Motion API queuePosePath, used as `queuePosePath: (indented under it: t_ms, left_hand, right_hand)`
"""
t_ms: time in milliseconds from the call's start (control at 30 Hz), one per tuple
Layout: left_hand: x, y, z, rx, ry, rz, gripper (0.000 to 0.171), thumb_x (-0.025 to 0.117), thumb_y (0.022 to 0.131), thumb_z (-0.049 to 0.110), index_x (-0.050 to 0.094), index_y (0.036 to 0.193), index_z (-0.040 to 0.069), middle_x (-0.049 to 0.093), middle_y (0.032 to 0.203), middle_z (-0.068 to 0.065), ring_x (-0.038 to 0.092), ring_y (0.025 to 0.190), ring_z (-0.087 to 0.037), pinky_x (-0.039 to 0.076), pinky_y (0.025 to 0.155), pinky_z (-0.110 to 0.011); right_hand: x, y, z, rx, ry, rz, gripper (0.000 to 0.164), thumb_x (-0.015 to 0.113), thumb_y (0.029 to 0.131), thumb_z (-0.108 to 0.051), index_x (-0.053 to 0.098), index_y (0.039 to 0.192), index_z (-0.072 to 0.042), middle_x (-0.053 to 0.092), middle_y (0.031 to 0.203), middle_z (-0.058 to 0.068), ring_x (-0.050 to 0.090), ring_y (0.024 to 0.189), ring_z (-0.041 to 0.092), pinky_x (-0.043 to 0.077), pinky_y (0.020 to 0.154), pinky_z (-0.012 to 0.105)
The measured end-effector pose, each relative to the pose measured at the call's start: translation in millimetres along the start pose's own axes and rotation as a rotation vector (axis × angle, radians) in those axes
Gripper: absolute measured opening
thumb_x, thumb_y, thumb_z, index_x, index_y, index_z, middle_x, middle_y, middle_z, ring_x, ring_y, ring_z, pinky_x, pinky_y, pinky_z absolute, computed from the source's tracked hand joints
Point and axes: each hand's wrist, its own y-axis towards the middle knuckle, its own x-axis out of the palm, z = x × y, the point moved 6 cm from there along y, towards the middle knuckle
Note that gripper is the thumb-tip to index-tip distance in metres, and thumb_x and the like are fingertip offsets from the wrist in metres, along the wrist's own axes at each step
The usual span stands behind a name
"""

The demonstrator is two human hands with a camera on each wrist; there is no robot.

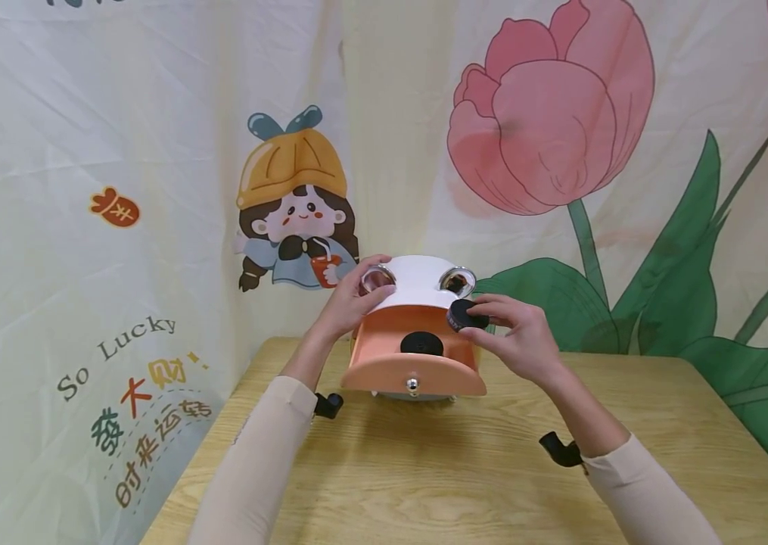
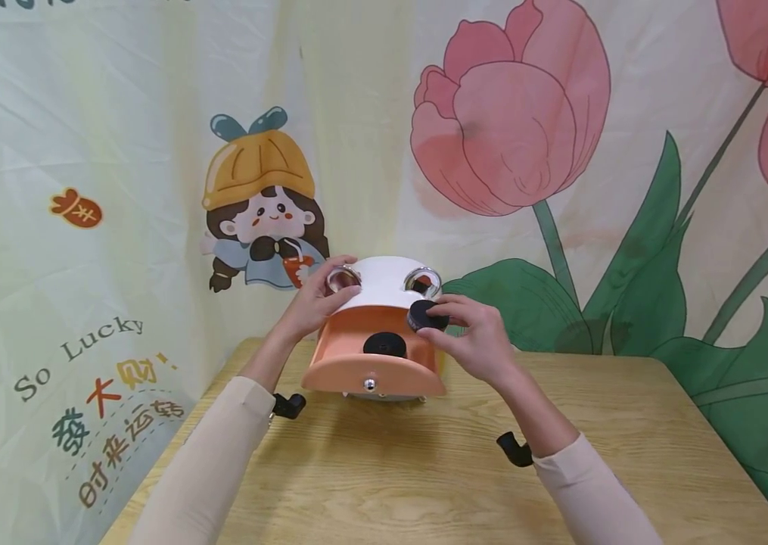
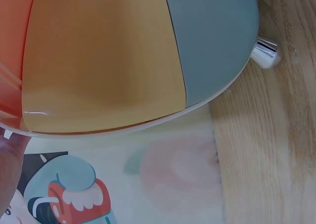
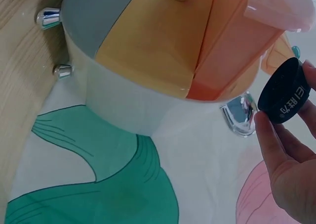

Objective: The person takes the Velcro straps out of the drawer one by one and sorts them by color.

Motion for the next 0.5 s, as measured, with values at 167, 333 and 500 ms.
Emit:
queuePosePath:
  t_ms: [167,333,500]
  left_hand:
    - [0.2,-0.6,0.1,0.008,-0.004,0.002,0.050,0.071,0.100,0.027,0.054,0.147,0.027,0.063,0.108,-0.008,0.055,0.094,-0.026,0.046,0.072,-0.030]
    - [0.5,0.2,0.9,0.044,-0.015,-0.003,0.050,0.070,0.100,0.023,0.053,0.147,0.024,0.066,0.110,-0.009,0.058,0.095,-0.026,0.048,0.074,-0.031]
    - [0.3,1.3,-0.1,0.055,-0.018,-0.007,0.048,0.071,0.100,0.023,0.054,0.146,0.027,0.067,0.109,-0.005,0.059,0.095,-0.024,0.050,0.076,-0.033]
  right_hand:
    - [-5.1,-4.0,11.7,0.010,-0.026,0.045,0.030,0.086,0.086,-0.016,0.078,0.114,-0.006,0.071,0.127,0.014,0.069,0.116,0.031,0.059,0.094,0.045]
    - [-11.8,-9.1,29.1,0.054,-0.058,0.105,0.031,0.086,0.087,-0.017,0.076,0.114,-0.005,0.070,0.129,0.014,0.069,0.114,0.031,0.059,0.095,0.041]
    - [-15.1,-15.2,49.9,0.114,-0.052,0.126,0.032,0.084,0.088,-0.016,0.074,0.115,-0.003,0.069,0.128,0.017,0.068,0.116,0.036,0.057,0.096,0.050]
